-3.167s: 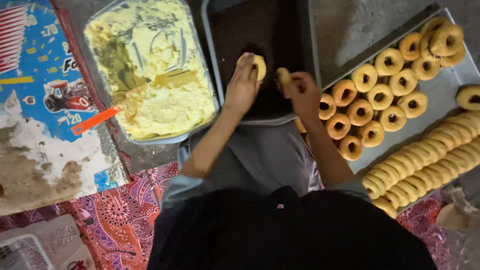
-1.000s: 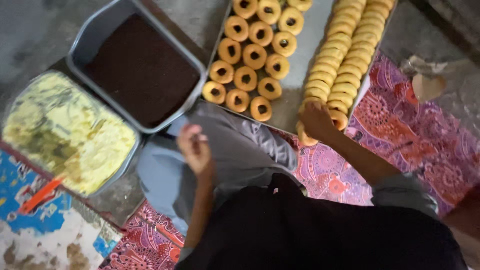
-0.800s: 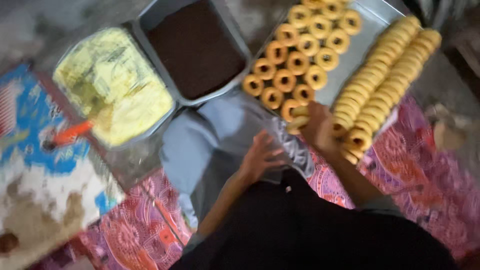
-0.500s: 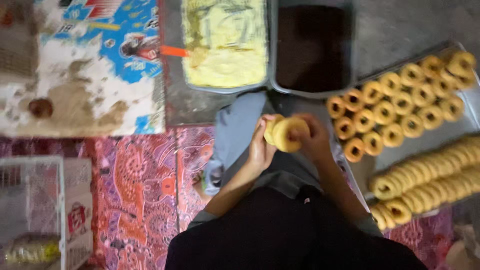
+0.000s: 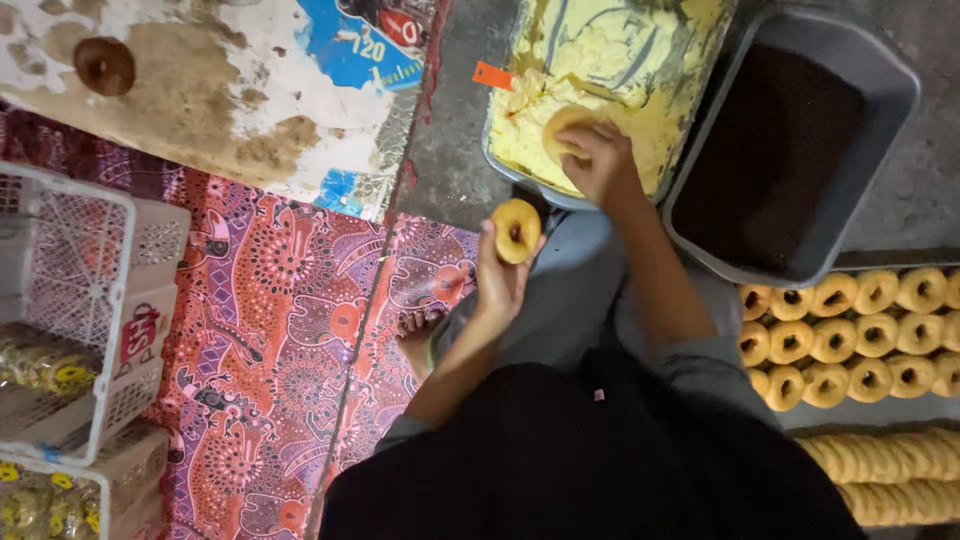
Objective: The person repeatedly picks up ring-shaped donuts, scoops a yellow paste into the center hole using a small orange spatula, and places the filled donuts onto a metal tray. The process is repeated for multiple donuts throughout the clip.
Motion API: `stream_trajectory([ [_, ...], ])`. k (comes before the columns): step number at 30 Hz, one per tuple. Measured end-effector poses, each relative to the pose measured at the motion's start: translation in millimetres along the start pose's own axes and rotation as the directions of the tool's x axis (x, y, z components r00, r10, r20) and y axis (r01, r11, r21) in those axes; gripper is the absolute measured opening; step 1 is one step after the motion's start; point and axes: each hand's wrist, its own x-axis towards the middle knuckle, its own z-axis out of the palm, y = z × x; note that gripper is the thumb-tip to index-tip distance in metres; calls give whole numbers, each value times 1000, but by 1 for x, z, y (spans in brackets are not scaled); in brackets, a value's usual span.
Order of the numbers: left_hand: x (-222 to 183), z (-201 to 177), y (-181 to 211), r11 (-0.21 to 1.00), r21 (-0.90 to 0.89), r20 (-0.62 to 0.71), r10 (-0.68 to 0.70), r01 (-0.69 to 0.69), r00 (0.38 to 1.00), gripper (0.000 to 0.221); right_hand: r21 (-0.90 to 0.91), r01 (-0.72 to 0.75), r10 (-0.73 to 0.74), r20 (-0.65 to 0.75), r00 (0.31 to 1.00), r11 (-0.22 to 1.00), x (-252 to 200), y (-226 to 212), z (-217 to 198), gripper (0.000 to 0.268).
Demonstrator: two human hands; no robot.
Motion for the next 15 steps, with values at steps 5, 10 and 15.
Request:
stream_trajectory([
  [5,23,-12,2,995,-101,62,1,6,998,57,-100,-3,15,121,993,995,19,-2,0,32],
  [10,37,-6,0,997,-59,50,-55,58,997,61,142,31,-65,243,968,989,-14,-46,-4,38],
  [15,42,-8,0,997,-70,162,36,-25,986,58,163,-193,180,91,979,968,-15,-57,1,37],
])
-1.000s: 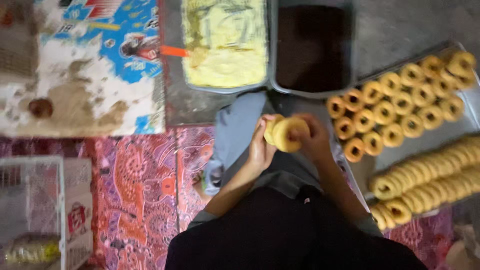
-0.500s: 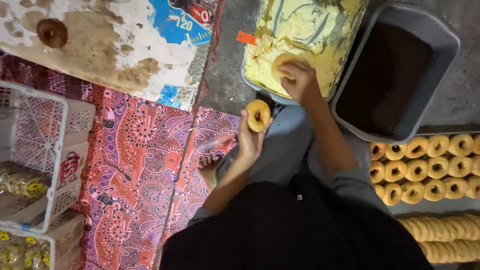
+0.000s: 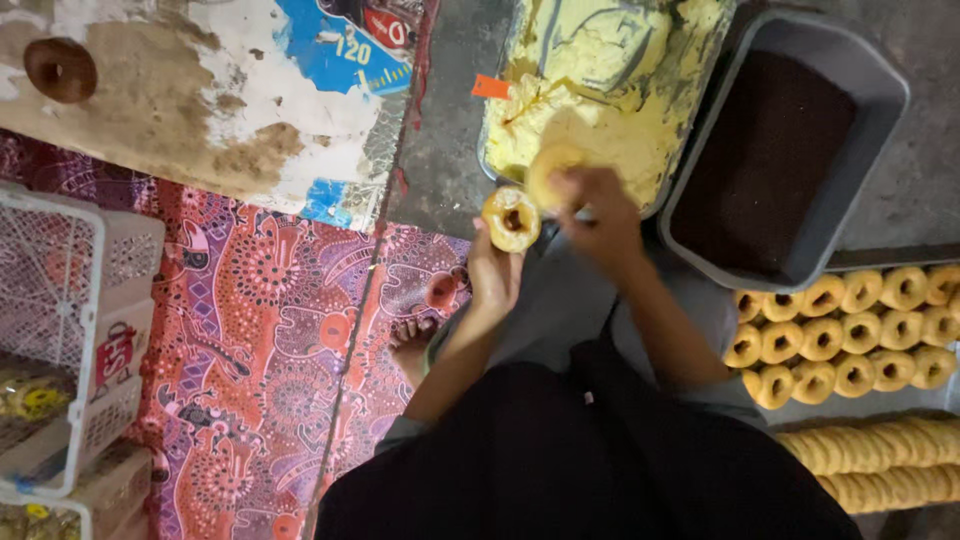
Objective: The person repeatedly picks up ring-shaped donuts, scoops a yellow paste into the center hole using a small orange spatula, and places the filled donuts onto a metal tray. The process is repeated for multiple donuts throughout the clip.
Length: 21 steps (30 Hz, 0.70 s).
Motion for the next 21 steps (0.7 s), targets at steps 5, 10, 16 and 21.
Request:
stream_trajectory([
  [5,-12,-9,0,992,53,112,105,-111,988,55,-247,-39,-1,-162,987,968,19,22,-1,34],
  [10,-12,13,5,999,35,49,28,-30,998,64,-36,311,-312,-32,950,950,10,23,-4,39],
  [16,-21,21,-16,961,216,210,124,-169,970,64,-9,87,-86,-266,960,996,-41,-5,-22,34],
  [21,-47,20,-60,937,291,332,90,-193,939,62,13,-188,178,-403,898,982,-63,-2,-50,35],
])
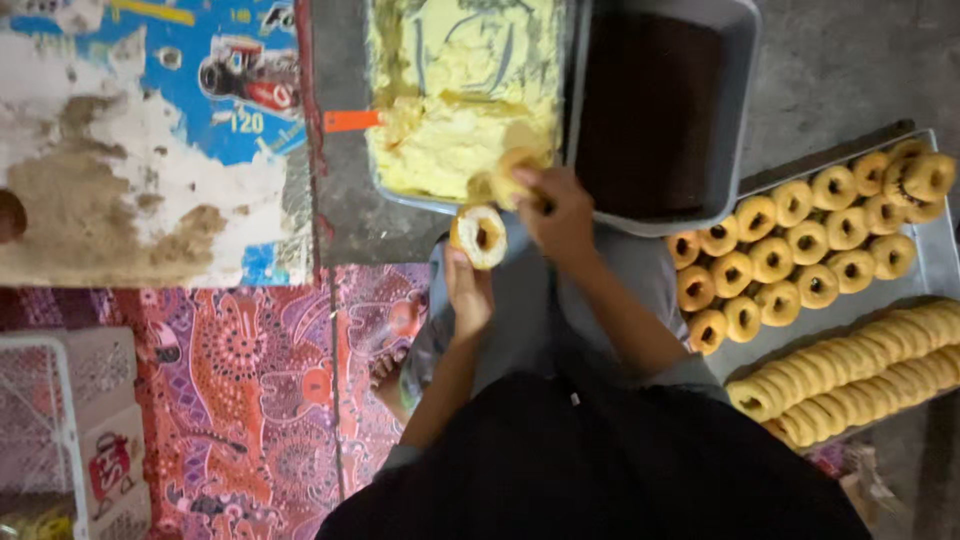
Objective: The person repeatedly picks up ring-shaped donuts, scoops a yellow paste into the center hole using a small orange spatula, and places the filled donuts onto a metal tray. The process is repeated for multiple donuts throughout the clip.
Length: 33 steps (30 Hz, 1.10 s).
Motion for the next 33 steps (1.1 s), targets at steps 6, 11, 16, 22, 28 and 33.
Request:
stream_trajectory([
  [6,-6,34,6,997,-55,-22,-51,49,998,67,119,285,-297,100,950,951,-39,1,-53,38],
  [11,-26,62,-11,988,79,44,-135,131,990,67,121,312,-311,-26,950,942,-38,8,-81,38],
  [16,-22,89,-37,988,90,155,-136,123,978,65,110,97,-71,-226,972,989,-37,46,-91,37],
  [22,50,108,-67,959,100,208,-281,266,937,63,-171,-17,-12,-165,986,985,3,167,-122,34],
  [28,156,146,-168,111,779,622,-21,-617,782,22,-159,-330,277,-283,918,930,19,254,-146,29],
  [33,160,144,-202,168,874,480,-159,-455,863,18,805,-259,666,-212,715,534,-21,237,-164,27],
])
